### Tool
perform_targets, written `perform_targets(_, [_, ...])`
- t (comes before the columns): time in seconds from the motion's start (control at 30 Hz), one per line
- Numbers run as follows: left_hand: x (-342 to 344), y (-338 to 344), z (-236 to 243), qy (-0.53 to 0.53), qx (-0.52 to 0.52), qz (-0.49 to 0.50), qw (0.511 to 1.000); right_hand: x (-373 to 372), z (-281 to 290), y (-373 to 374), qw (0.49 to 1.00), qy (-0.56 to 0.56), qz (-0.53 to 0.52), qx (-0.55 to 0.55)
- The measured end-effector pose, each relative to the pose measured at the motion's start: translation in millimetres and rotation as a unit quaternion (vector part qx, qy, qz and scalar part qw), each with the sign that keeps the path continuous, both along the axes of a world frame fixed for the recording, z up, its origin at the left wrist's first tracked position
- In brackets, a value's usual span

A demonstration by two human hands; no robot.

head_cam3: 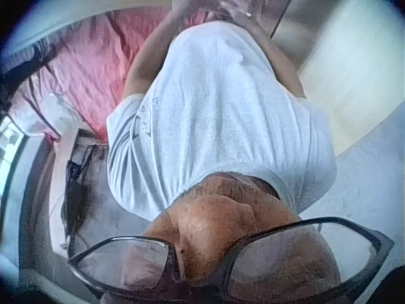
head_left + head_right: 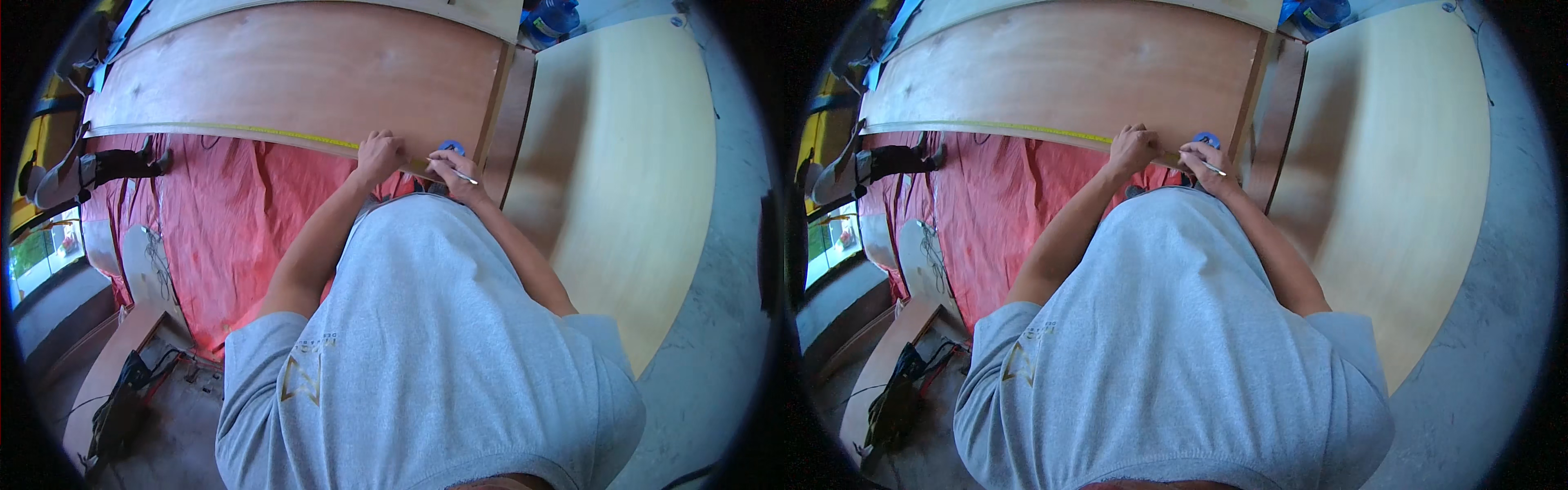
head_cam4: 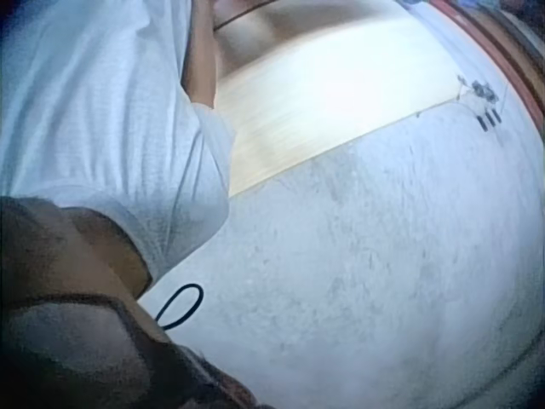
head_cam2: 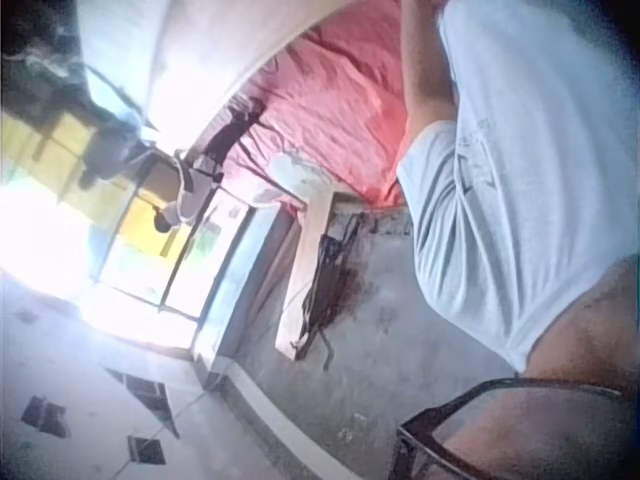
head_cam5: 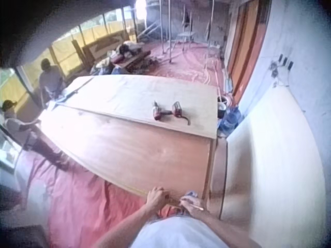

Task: The person uses a tape measure and a pencil to mark measurements on a wooden panel, then picks up a power drill and points it at the markings while talking to another person.

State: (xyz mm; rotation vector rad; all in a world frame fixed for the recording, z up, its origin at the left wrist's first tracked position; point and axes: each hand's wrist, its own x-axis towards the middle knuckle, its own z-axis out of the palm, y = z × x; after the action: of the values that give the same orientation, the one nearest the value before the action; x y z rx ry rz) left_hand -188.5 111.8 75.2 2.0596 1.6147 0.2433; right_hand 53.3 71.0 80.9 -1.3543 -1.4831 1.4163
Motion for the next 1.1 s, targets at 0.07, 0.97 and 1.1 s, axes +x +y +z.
perform_targets(0.07, [1,2,-1,0.008,-0.01,-0.002,1.0,-12,-2,3,0.999,-0.024,0.025,-0.002])
perform_targets(0.97, [25,82,1,0.158,-0.187,-0.188,0.951,-22,-42,9,0.968,-0.143,0.06,0.2])
perform_targets(1.1, [26,85,3,0.132,-0.207,-0.186,0.952,-22,-39,9,0.953,-0.164,0.07,0.244])
